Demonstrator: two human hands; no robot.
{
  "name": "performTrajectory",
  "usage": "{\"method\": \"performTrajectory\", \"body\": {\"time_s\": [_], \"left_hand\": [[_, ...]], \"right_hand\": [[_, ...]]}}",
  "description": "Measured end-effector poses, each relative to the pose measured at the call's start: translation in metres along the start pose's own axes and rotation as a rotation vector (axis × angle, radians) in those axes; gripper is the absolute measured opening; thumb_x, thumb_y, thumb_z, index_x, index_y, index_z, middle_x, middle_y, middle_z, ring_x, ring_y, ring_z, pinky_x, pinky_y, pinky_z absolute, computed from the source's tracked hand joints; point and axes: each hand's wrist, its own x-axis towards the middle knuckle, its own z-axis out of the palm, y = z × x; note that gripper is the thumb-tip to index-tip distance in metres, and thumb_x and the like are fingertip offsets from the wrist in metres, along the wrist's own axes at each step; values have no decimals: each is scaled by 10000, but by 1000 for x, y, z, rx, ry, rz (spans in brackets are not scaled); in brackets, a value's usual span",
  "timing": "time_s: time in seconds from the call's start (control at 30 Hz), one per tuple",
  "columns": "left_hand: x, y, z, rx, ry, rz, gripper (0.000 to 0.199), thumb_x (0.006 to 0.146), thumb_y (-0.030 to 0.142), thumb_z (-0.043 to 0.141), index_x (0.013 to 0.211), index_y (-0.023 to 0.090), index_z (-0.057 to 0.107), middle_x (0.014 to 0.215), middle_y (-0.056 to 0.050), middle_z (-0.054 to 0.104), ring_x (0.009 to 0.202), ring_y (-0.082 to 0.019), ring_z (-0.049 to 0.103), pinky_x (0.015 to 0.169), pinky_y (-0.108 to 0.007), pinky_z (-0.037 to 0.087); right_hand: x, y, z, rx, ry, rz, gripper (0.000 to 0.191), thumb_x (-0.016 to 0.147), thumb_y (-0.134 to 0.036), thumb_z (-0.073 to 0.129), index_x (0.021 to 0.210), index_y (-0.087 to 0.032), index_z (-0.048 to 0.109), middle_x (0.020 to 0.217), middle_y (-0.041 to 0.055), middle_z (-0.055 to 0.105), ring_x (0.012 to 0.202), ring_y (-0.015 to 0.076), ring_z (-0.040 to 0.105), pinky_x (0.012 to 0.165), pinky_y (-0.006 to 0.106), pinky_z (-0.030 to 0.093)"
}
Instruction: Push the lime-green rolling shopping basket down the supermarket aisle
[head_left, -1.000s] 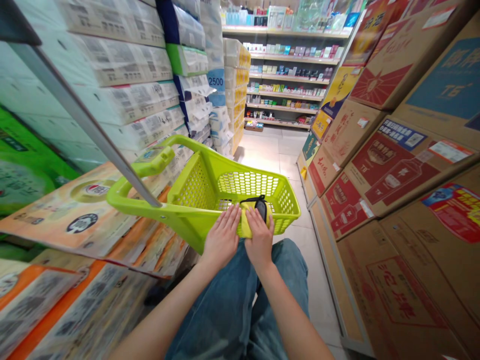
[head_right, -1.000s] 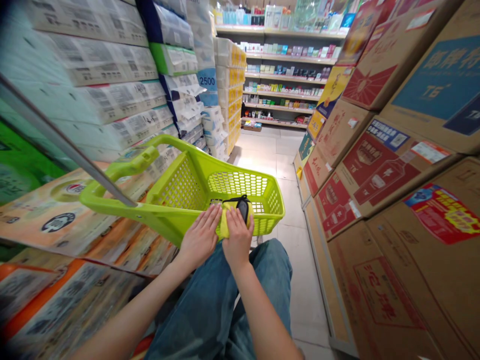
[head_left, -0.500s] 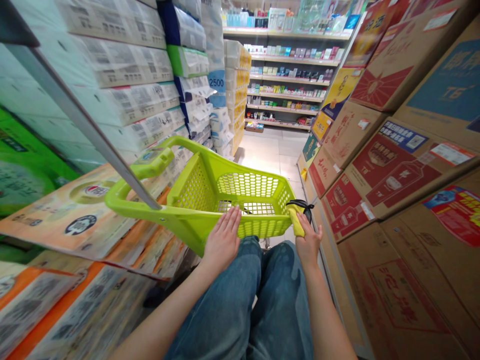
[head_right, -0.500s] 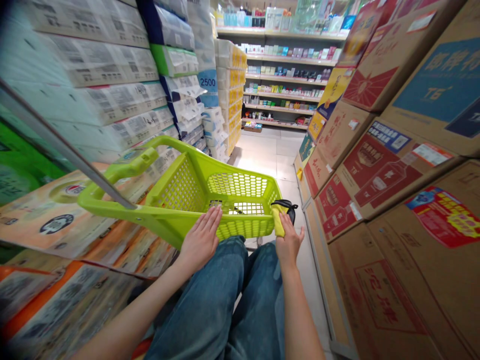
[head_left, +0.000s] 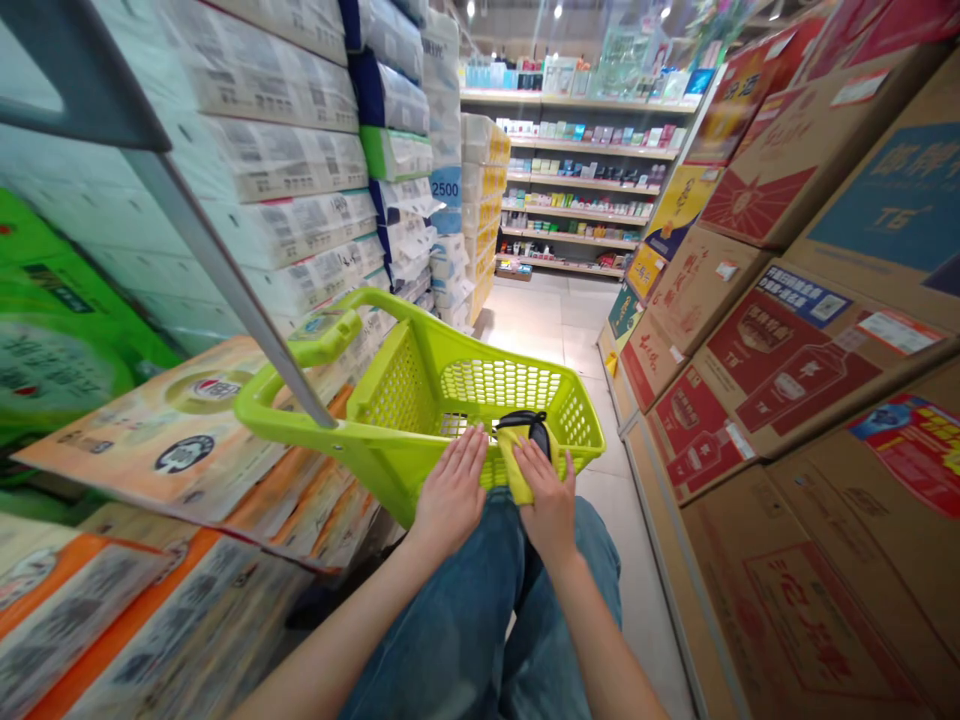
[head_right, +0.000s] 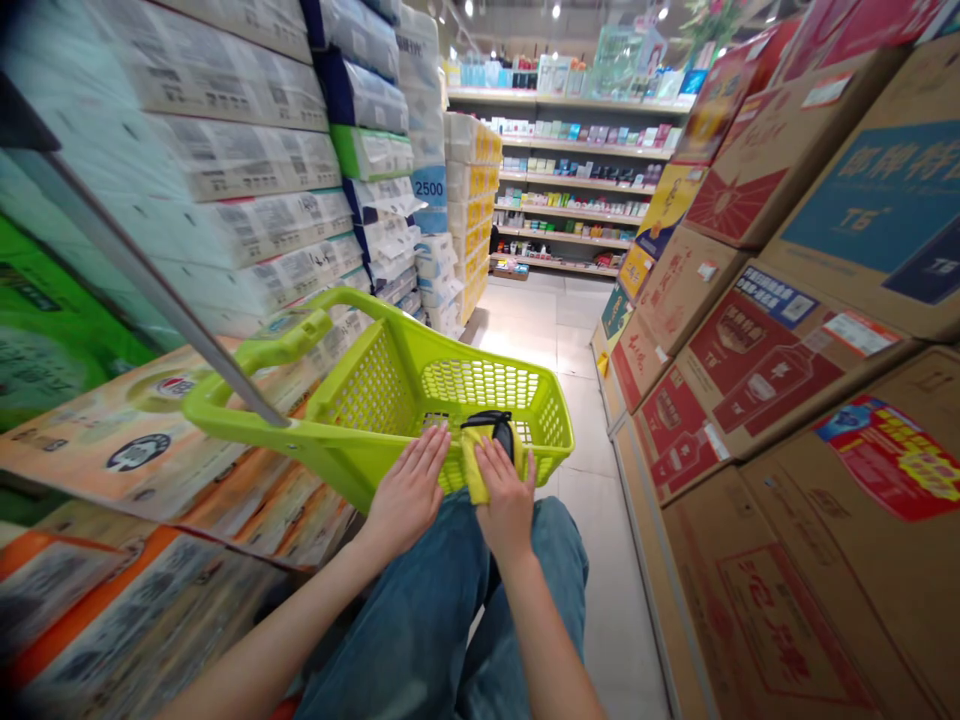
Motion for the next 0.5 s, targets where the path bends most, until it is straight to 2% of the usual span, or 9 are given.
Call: {"method": "performTrajectory", "body": {"time_s": [0.17,0.23,0.27,0.3,0.37,0.43,0.5], "left_hand": [[0,-1,0,-11,15,7,702,862,206,429,1537,90,272,1616,-89,269,1510,-207,204,1237,-370,217],[0,-1,0,-21,21,7,712,859,201,430,1541,92,259,1617,-90,265,1511,-209,202,1236,-378,219],[0,-1,1,-26,20,7,712,860,204,432,1541,86,260,1618,-93,263,1511,-211,200,1237,-381,220],[0,0,1,-28,18,5,707,864,209,433,1538,79,264,1618,-96,260,1512,-213,198,1238,-382,219],[0,1,1,-28,9,-3,696,872,212,431,1533,63,273,1619,-100,252,1513,-216,194,1241,-383,212],[0,1,0,-22,-4,-11,688,875,207,426,1530,55,278,1622,-99,243,1515,-215,189,1244,-382,205],[0,2,0,-16,-15,-14,686,874,205,427,1528,54,283,1625,-97,233,1516,-216,185,1246,-382,199]], "right_hand": [[-18,93,-24,-38,94,238,741,698,-36,403,1382,-292,530,1451,46,556,1373,201,486,1190,521,155],[-20,115,-28,-25,126,337,730,699,-49,391,1362,-311,547,1421,38,585,1361,201,499,1177,543,179],[-19,119,-28,-26,144,380,725,700,-53,387,1355,-315,553,1408,37,597,1354,204,506,1172,554,186],[-17,116,-26,-35,161,414,723,699,-56,386,1354,-310,556,1403,42,601,1352,210,507,1167,561,194],[-11,96,-19,-66,191,439,724,685,-57,398,1355,-280,560,1407,65,596,1358,231,499,1158,567,205],[-4,61,-8,-88,184,395,739,662,-50,415,1359,-247,558,1425,79,578,1377,244,476,1162,558,197],[5,20,3,-73,116,299,750,652,-33,423,1364,-233,552,1437,68,568,1383,233,468,1183,535,161]]}}
